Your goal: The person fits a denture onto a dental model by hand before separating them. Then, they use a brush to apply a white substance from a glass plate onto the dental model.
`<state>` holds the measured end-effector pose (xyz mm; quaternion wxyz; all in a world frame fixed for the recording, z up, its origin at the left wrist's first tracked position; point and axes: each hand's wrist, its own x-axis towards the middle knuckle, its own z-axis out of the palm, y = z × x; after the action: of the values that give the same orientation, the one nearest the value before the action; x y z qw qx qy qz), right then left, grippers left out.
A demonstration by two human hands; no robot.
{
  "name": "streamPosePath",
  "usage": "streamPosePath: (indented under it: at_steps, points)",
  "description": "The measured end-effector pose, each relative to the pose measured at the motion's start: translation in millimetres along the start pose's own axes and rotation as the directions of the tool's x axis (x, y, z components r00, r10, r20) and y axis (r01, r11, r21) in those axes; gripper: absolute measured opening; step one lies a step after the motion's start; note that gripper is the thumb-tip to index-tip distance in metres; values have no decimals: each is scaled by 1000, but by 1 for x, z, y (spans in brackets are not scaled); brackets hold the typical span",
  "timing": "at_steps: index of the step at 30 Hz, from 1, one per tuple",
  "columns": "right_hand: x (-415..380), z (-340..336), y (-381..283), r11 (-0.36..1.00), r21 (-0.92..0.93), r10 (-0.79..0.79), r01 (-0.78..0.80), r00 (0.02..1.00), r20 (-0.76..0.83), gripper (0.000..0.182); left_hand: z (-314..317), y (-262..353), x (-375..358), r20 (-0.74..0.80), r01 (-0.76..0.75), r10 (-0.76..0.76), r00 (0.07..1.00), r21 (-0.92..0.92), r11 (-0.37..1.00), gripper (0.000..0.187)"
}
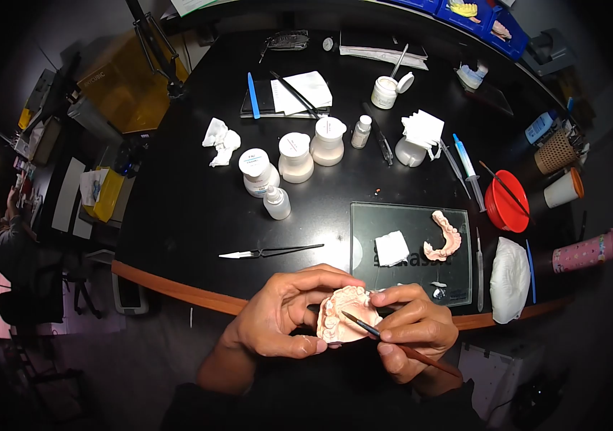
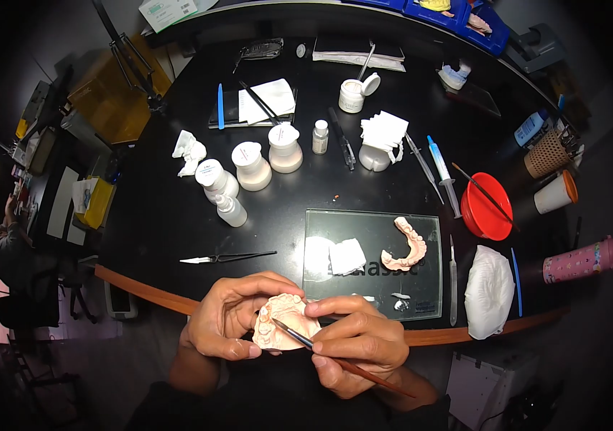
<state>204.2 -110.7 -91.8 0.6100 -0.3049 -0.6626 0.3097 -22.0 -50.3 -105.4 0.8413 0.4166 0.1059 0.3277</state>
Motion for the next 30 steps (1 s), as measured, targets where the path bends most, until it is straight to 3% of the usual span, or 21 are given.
streamPosePath:
  at_steps: [3, 9, 16, 19, 22, 30]
  points:
    - [-3, 1, 3, 999, -25, -34, 33, 999, -30, 12, 2, 4, -3, -84, 112, -120, 989, -98, 989, 76]
    - [-9, 1, 6, 989, -73, -134, 129, 989, -61, 14, 14, 2, -3, -160, 69, -79, 984, -70, 995, 79]
    - [-13, 1, 3, 980, -170, -123, 109, 990, -74, 15, 18, -8, -7, -251, 21, -30, 968, -37, 999, 88]
    - [-12, 3, 0, 979, -195, -82, 65, 993, -81, 16, 18, -8, -7, -267, 34, -42, 963, -34, 999, 90]
    - [-13, 4, 2, 975, -212, -95, 74, 992, -89, 17, 13, -11, -9, -162, -17, -5, 987, -132, 991, 82]
    - [-10, 4, 6, 979, -175, -118, 103, 990, -76, 19, 13, -8, -9, -210, 32, -52, 976, -98, 995, 90]
